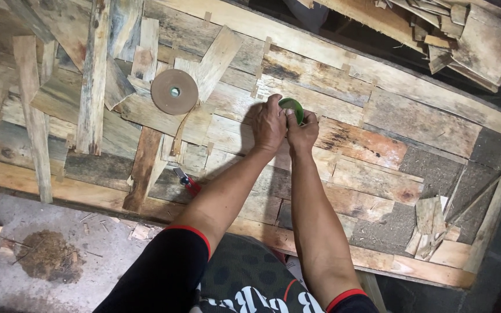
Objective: Repairing or assembling a wooden surface by fitting small wood pieces and applying adhesive strips.
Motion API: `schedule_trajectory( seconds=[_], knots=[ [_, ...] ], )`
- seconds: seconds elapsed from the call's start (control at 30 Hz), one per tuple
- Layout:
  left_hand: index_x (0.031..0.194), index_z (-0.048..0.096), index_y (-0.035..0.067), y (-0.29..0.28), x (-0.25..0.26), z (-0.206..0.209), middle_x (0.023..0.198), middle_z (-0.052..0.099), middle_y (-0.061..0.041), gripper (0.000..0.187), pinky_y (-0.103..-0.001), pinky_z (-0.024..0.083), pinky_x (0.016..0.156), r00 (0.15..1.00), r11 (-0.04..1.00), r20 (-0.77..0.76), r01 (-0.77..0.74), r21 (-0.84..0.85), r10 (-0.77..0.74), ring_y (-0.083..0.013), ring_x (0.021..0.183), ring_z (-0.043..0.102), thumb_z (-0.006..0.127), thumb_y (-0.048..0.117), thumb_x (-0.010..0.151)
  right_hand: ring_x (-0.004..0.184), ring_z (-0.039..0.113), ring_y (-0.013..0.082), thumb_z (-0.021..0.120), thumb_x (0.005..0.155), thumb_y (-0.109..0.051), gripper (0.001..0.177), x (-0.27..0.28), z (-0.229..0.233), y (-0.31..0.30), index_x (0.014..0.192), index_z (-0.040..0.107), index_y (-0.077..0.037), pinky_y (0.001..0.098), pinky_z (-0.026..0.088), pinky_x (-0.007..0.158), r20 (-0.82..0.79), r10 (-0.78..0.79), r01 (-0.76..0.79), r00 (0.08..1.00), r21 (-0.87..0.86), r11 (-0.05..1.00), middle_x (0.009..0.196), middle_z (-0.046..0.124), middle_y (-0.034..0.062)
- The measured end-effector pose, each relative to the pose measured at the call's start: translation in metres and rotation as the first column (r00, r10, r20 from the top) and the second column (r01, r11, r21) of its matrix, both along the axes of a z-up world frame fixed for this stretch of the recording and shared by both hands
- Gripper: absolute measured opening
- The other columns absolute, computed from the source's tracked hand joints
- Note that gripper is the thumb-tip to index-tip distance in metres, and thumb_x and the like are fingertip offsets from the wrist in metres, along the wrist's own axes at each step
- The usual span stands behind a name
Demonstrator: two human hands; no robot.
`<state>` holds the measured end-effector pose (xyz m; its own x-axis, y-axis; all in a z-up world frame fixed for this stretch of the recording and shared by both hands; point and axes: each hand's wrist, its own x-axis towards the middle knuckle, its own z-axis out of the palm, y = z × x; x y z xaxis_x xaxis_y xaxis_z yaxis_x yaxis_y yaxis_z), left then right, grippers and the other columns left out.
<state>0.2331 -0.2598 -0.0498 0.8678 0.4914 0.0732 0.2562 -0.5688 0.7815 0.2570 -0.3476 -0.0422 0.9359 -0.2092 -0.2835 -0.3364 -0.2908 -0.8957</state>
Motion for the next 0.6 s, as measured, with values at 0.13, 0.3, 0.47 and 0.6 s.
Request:
schedule_trajectory(
  seconds=[0.13,0.3,0.47,0.6],
  knots=[
    [0.13,0.051,0.011,0.0,0.002,0.004,0.094,0.071,-0.018,0.038,-0.05,0.051,0.08,1.0,1.0,-0.014,0.0,0.012,0.0,-0.036,0.094,0.065,0.067,0.011,0.095,0.084,0.067,0.015,0.08,0.091,-0.02,0.027,0.002,0.003,0.001,0.106,0.069,-0.001,0.0286,0.056,0.073,-0.026,-0.021,0.02,0.999,-0.025,0.999,0.095,0.073,0.0071],
    [0.126,0.05,0.011,0.005,0.002,0.015,0.086,0.071,-0.009,0.044,-0.046,0.053,0.077,0.999,0.994,-0.045,0.01,-0.107,-0.015,-0.0275,0.087,0.069,0.07,0.005,0.088,0.08,0.065,0.0153,0.071,0.097,-0.022,0.022,0.009,-0.012,-0.008,0.105,0.071,-0.002,0.0303,0.056,0.07,-0.149,-0.1,0.112,0.984,0.08,0.99,0.093,0.072,0.008],
    [0.131,0.049,0.011,0.008,-0.01,0.012,0.09,0.071,-0.005,0.043,-0.035,0.057,0.069,0.999,0.934,-0.002,-0.048,-0.354,0.051,-0.0193,0.08,0.071,0.068,0.003,0.093,0.085,0.066,0.014,0.069,0.101,-0.024,0.022,-0.007,0.0,-0.015,0.108,0.07,-0.002,0.03,0.055,0.075,0.085,-0.059,0.063,0.995,-0.046,0.997,0.099,0.072,0.0096],
    [0.131,0.048,0.011,0.01,-0.04,0.005,0.094,0.072,-0.006,0.045,-0.031,0.059,0.068,0.984,0.917,0.143,-0.041,-0.396,0.106,-0.0171,0.085,0.072,0.068,-0.001,0.092,0.082,0.066,0.0175,0.067,0.1,-0.022,0.02,-0.043,0.058,0.001,0.109,0.069,-0.004,0.0346,0.058,0.072,0.14,-0.001,0.017,0.99,-0.117,0.993,0.104,0.069,0.009]
  ],
)
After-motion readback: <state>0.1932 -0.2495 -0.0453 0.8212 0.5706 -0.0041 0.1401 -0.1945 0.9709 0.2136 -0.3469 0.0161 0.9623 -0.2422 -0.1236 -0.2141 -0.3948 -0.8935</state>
